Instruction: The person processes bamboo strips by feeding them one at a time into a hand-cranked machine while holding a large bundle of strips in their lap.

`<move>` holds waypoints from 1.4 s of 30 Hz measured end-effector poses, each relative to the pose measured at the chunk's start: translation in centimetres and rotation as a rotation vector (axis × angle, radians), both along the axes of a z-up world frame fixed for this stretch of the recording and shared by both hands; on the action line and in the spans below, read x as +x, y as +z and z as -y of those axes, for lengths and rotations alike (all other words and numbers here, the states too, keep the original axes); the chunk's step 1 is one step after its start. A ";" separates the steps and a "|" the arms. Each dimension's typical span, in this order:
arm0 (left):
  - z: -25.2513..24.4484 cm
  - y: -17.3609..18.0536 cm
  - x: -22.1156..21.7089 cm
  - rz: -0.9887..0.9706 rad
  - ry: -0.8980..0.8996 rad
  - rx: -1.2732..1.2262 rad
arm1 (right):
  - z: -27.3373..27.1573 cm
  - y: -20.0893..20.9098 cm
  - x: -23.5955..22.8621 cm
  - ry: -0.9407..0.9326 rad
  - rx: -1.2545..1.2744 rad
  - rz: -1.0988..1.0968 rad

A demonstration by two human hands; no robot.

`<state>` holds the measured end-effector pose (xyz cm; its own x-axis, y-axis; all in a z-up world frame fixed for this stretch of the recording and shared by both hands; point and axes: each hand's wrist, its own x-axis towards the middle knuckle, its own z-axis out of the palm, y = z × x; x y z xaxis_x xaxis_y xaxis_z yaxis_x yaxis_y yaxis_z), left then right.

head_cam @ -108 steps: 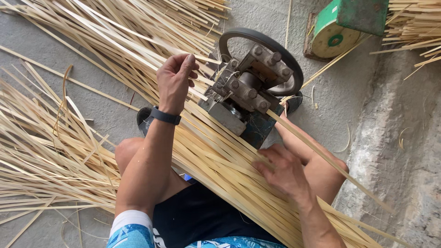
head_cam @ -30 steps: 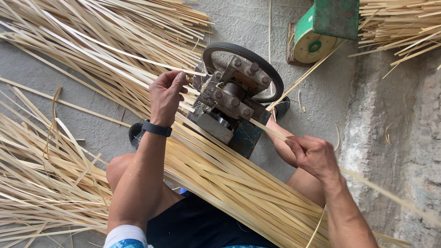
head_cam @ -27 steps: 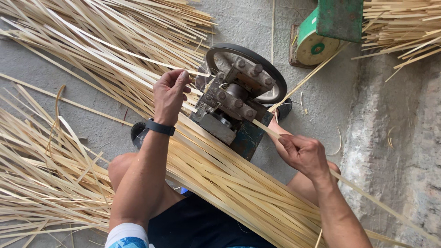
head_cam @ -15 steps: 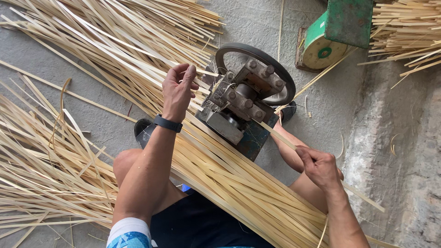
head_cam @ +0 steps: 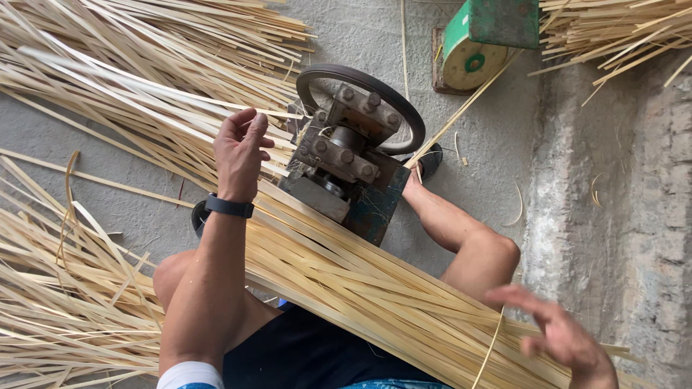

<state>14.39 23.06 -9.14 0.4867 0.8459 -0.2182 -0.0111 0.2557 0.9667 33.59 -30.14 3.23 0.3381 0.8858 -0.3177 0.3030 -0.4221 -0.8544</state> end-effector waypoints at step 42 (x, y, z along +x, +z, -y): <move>0.2 1.0 0.5 0.016 -0.019 0.033 | -14.4 -10.3 1.4 -0.393 -0.058 0.360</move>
<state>14.84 22.83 -8.12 0.5056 0.8432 -0.1828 -0.0219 0.2243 0.9743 35.02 -15.74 -7.10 0.7377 0.6546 -0.1654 0.3819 -0.6066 -0.6973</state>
